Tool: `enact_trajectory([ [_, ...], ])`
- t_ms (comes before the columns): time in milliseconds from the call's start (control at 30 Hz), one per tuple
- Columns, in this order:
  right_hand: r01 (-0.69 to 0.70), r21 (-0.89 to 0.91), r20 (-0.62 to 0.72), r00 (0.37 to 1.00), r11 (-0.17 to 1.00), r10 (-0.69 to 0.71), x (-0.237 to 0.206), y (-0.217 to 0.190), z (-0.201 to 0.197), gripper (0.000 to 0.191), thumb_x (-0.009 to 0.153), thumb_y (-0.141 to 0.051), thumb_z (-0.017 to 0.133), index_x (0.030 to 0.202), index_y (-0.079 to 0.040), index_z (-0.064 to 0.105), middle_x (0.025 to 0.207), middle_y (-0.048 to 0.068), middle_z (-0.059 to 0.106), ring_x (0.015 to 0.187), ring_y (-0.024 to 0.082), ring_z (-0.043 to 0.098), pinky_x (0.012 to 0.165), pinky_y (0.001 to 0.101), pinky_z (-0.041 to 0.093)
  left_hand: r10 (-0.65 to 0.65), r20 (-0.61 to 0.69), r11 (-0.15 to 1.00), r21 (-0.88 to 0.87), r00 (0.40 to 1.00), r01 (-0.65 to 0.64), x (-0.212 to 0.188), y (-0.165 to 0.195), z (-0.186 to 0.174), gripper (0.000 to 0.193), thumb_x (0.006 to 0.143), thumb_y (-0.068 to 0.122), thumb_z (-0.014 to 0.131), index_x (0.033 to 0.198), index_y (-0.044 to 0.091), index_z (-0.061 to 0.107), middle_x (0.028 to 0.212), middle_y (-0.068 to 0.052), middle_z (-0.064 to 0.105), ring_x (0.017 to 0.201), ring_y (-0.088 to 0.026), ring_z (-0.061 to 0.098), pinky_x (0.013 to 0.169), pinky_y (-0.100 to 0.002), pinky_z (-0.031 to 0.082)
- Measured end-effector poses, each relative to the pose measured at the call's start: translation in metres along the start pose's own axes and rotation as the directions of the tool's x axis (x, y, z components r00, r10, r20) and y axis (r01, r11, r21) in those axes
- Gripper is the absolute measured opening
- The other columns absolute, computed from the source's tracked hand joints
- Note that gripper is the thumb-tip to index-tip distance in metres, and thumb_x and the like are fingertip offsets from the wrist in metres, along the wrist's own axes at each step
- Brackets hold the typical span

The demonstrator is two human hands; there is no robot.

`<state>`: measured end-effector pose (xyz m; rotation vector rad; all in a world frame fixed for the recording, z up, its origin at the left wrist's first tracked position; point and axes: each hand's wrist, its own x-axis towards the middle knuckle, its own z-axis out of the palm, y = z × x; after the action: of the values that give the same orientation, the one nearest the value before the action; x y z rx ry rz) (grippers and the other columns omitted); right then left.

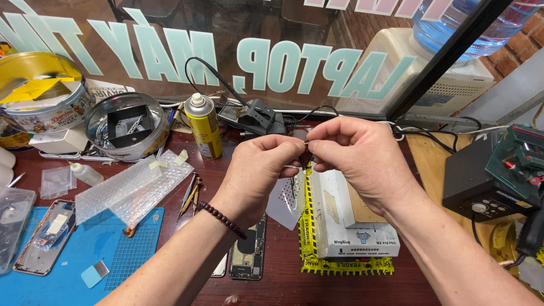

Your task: The person disassembles a smartphone at a repair workbench. They first handle small internal components and a bracket by hand, then lift the rear housing off the phone body, peel adhesive residue from the frame, and finally use a screwdriver on the exposed chassis.

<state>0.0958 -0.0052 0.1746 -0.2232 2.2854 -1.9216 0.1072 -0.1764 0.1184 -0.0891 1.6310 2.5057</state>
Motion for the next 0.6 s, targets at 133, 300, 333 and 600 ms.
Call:
enact_trajectory([
  [133,0.002,-0.008,-0.006,1.000,1.000,-0.002,0.0014,0.0023,0.0019,0.015,0.086,-0.002,0.071,0.099,0.004,0.075,0.088,0.008,0.076,0.071,0.011,0.070,0.066,0.0243,0.059,0.009,-0.025,1.000,0.022,1.000,-0.009,0.0012,-0.0010,0.0015,0.018,0.085,0.013,0.073,0.096,-0.002,0.077,0.084,-0.003,0.073,0.072,-0.008,0.062,0.065,-0.021,0.051],
  [300,0.042,-0.001,0.017,0.999,0.999,-0.042,0.0005,0.0029,0.0024,0.017,0.086,-0.001,0.072,0.102,0.005,0.076,0.088,0.009,0.076,0.073,0.011,0.070,0.068,0.0245,0.060,0.025,-0.030,0.999,0.047,0.999,-0.023,0.0010,0.0007,-0.0010,0.019,0.085,0.013,0.074,0.096,-0.002,0.077,0.085,-0.003,0.073,0.073,-0.007,0.061,0.067,-0.021,0.052],
  [333,0.034,-0.011,0.009,0.999,0.999,-0.034,-0.0001,0.0025,0.0021,0.018,0.085,-0.001,0.072,0.102,0.005,0.076,0.088,0.009,0.076,0.073,0.012,0.071,0.068,0.0247,0.060,0.026,-0.022,0.998,0.052,0.999,-0.025,0.0001,0.0012,-0.0016,0.019,0.085,0.013,0.073,0.096,-0.002,0.077,0.086,-0.003,0.073,0.074,-0.007,0.062,0.067,-0.022,0.052],
  [600,0.053,0.002,0.014,0.998,0.999,-0.053,-0.0017,0.0018,-0.0001,0.017,0.086,-0.001,0.072,0.101,0.004,0.075,0.089,0.008,0.076,0.075,0.012,0.071,0.070,0.0252,0.060,0.043,-0.027,0.993,0.115,0.999,-0.039,-0.0025,0.0060,-0.0004,0.019,0.083,0.016,0.075,0.093,0.000,0.078,0.087,-0.003,0.075,0.075,-0.007,0.063,0.068,-0.022,0.053],
])
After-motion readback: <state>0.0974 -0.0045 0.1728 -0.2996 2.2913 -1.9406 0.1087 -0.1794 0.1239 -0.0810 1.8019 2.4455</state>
